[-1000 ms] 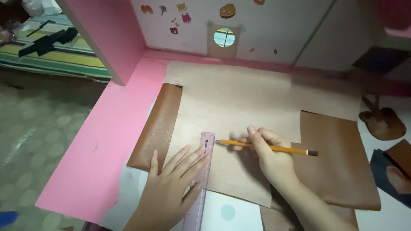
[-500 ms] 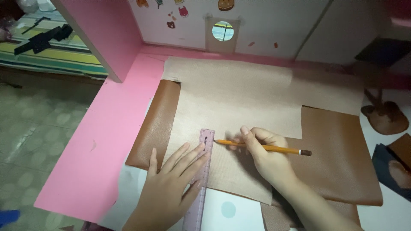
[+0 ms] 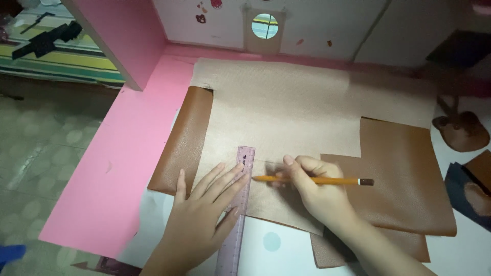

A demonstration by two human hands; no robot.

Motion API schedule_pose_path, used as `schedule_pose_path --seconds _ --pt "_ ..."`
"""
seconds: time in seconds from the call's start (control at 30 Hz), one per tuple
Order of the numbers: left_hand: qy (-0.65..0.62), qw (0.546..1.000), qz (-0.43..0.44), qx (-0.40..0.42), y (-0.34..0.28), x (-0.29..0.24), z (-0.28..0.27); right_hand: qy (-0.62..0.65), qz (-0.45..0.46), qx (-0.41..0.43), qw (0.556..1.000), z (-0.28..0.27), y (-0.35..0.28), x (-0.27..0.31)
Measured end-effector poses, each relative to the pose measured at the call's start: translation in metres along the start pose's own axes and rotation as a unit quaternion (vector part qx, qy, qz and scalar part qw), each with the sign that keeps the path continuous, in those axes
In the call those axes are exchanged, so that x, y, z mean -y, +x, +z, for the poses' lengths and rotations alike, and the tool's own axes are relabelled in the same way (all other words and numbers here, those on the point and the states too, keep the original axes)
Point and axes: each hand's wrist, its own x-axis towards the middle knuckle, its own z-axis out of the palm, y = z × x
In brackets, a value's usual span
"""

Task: The person cuts a piece of brown leather using scissors, then uses a pencil and ruler to draw lines on the leather. The person then cuts along the drawn lines.

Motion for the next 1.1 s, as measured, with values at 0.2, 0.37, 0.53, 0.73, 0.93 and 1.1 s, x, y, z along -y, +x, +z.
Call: schedule_pose_path --seconds 0.2,0.37,0.53,0.73,0.93,1.1 --pt "-0.027 1.000 -0.006 0.011 -0.001 0.000 -0.001 -0.005 0.000 0.021 1.000 0.001 -0.015 -0.001" --pt "-0.004 1.000 -0.003 0.002 -0.001 0.000 0.002 -0.029 -0.012 0.044 0.999 0.001 -0.018 0.001" --pt "-0.029 0.999 -0.009 0.011 -0.001 0.000 -0.001 -0.013 -0.007 -0.058 0.998 -0.009 0.001 -0.028" --pt "-0.007 1.000 -0.005 0.015 -0.001 0.000 0.001 0.142 0.019 -0.193 0.971 -0.044 0.034 -0.005" --pt "0.020 1.000 0.008 0.006 -0.002 0.005 0.008 0.090 0.013 -0.158 0.983 -0.027 0.023 -0.017" --pt "0.041 0.999 0.019 -0.021 -0.002 0.008 0.014 0.115 -0.030 -0.025 0.993 0.002 0.013 0.008"
